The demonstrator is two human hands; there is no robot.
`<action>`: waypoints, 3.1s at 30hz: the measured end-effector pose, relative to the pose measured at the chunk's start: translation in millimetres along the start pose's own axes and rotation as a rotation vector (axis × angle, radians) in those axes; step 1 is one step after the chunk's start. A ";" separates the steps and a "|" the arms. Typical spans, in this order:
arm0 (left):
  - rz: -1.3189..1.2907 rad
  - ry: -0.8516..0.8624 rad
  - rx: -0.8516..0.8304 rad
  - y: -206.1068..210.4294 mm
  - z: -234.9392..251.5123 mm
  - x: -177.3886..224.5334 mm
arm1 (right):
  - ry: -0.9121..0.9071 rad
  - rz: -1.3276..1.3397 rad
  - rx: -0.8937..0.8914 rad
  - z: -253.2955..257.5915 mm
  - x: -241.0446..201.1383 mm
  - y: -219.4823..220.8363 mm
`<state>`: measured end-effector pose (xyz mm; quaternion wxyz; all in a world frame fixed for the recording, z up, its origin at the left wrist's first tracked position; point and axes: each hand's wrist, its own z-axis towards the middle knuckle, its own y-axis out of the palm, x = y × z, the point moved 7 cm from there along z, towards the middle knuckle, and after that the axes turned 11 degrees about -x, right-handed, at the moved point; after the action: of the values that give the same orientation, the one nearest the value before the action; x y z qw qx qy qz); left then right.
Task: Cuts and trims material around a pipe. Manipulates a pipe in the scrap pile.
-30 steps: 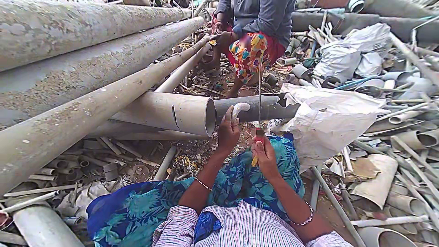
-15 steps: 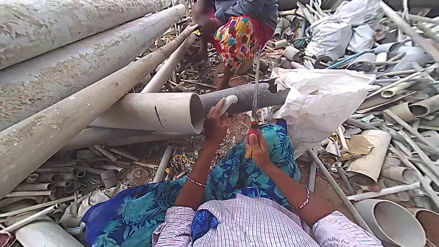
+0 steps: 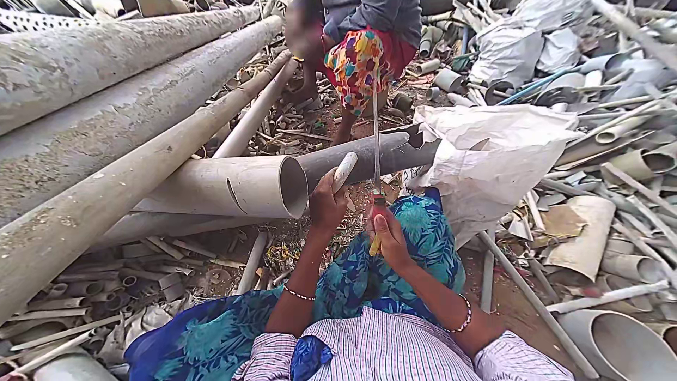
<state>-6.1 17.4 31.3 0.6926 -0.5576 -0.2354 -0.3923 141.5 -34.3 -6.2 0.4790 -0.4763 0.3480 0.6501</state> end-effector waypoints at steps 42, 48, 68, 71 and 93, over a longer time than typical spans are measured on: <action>0.347 0.121 -0.206 -0.5 -2.5 33.5 | 0.378 -0.083 -0.180 -13.6 15.4 -16.7; 0.374 0.135 -0.203 -0.1 -1.9 39.6 | 0.099 -0.362 -0.095 -13.5 -9.6 -18.7; 0.422 0.121 -0.114 7.6 11.0 16.9 | 0.024 -0.051 0.082 7.7 4.6 -21.3; 0.411 0.151 -0.050 11.2 10.1 12.8 | 0.206 -0.014 0.008 15.8 32.5 -13.7; 0.131 0.068 0.013 10.3 17.3 -9.1 | 0.348 -0.109 0.037 28.2 55.2 -10.3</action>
<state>-1.2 37.2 23.0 0.7279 -0.5537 -0.1772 -0.3635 138.5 10.4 -50.2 0.4547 -0.5909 0.4112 0.5243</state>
